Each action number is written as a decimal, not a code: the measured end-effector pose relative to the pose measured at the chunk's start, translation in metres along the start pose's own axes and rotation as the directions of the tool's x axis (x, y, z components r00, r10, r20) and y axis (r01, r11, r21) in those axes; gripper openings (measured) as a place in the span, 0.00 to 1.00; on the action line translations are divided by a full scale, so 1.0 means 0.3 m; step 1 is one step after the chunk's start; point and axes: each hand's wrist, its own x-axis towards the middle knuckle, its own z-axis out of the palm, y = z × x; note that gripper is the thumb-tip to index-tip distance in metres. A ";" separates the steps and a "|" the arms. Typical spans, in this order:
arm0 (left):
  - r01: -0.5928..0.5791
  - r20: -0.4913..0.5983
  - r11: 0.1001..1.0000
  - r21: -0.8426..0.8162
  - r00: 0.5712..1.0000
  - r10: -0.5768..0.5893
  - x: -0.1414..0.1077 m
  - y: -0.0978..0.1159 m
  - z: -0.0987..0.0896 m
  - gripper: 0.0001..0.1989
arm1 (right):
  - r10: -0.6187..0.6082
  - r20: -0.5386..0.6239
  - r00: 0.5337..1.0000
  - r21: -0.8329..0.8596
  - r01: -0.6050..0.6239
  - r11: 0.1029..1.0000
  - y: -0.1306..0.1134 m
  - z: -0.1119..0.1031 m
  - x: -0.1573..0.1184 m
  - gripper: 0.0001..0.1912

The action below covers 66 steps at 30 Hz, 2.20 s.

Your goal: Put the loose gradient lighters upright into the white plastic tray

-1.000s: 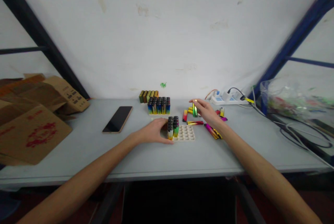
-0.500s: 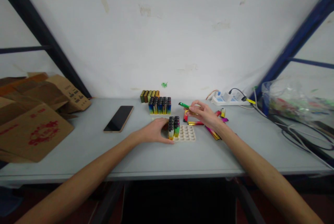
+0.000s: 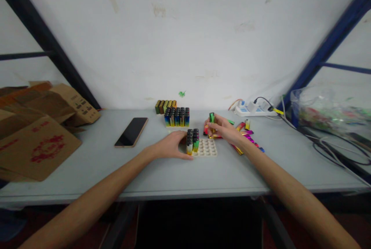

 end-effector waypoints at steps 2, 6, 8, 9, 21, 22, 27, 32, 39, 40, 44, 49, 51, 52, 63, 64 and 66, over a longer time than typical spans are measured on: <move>0.005 -0.005 1.000 0.006 1.000 -0.005 -0.001 -0.002 0.002 0.33 | -0.006 -0.021 1.000 0.023 0.006 1.000 -0.003 0.006 0.001 0.18; -0.004 -0.003 1.000 -0.015 1.000 0.004 -0.002 -0.002 0.001 0.34 | 0.051 -0.028 0.998 0.087 -0.049 0.995 -0.006 0.015 0.008 0.25; -0.004 -0.007 1.000 -0.021 1.000 0.003 -0.002 -0.003 0.001 0.34 | 0.119 -0.032 0.992 0.119 -0.114 0.986 -0.004 0.021 0.013 0.30; -0.004 -0.006 1.000 -0.022 1.000 0.003 -0.002 -0.003 0.001 0.34 | 0.145 -0.045 0.988 0.126 -0.139 0.982 -0.003 0.025 0.015 0.31; 0.023 -0.015 1.000 -0.007 1.000 -0.023 0.013 0.001 0.006 0.35 | 0.181 -0.255 0.950 0.057 -0.173 0.983 0.006 0.057 0.022 0.20; 0.019 -0.018 1.000 -0.004 1.000 -0.019 0.014 -0.001 0.007 0.36 | 0.193 -0.250 0.949 0.068 -0.182 0.981 0.006 0.056 0.022 0.20; -0.004 -0.036 1.000 0.003 0.999 0.005 0.020 -0.019 0.013 0.40 | 0.167 -0.155 0.974 0.133 -0.147 0.980 0.011 0.046 0.024 0.24; 0.017 -0.070 0.998 0.055 0.997 -0.013 0.026 -0.040 0.009 0.39 | -0.016 -0.070 0.997 0.133 0.026 0.991 -0.010 0.039 0.013 0.28; 0.016 -0.041 1.000 0.025 0.999 -0.015 0.027 -0.048 -0.002 0.38 | -0.190 0.042 0.981 -0.343 0.193 0.919 -0.042 0.044 -0.019 0.21; 0.011 -0.044 1.000 0.021 0.999 -0.010 0.027 -0.048 -0.002 0.37 | -0.243 0.056 0.969 -0.432 0.242 0.869 -0.038 0.046 -0.018 0.21; -0.009 -0.050 1.000 -0.003 0.999 0.009 0.026 -0.048 0.000 0.35 | -0.293 0.115 0.949 -0.642 0.296 0.707 -0.018 0.056 -0.014 0.24; 0.007 -0.049 1.000 -0.006 0.999 -0.007 0.024 -0.047 0.000 0.35 | -0.200 0.178 0.964 -0.628 0.267 0.731 -0.024 0.069 -0.032 0.26; -0.003 -0.051 1.000 -0.009 0.999 0.003 0.024 -0.047 0.000 0.35 | -0.159 0.219 0.963 -0.581 0.259 0.771 -0.031 0.072 -0.040 0.25; -0.005 -0.053 1.000 -0.007 0.999 0.005 0.025 -0.048 0.000 0.35 | -0.156 0.233 0.960 -0.586 0.267 0.765 -0.034 0.072 -0.042 0.25; -0.039 -0.063 0.998 -0.050 0.997 0.036 0.023 -0.044 -0.004 0.35 | -0.241 0.341 0.908 -0.906 0.386 0.173 -0.012 0.131 -0.043 0.23; -0.036 -0.062 0.998 -0.051 0.998 0.033 0.023 -0.043 -0.006 0.35 | -0.232 0.325 0.917 -0.920 0.364 0.149 -0.016 0.135 -0.044 0.24; -0.035 -0.059 0.998 -0.052 0.998 0.031 0.023 -0.040 -0.007 0.34 | -0.203 0.318 0.926 -0.922 0.351 0.160 -0.028 0.128 -0.045 0.25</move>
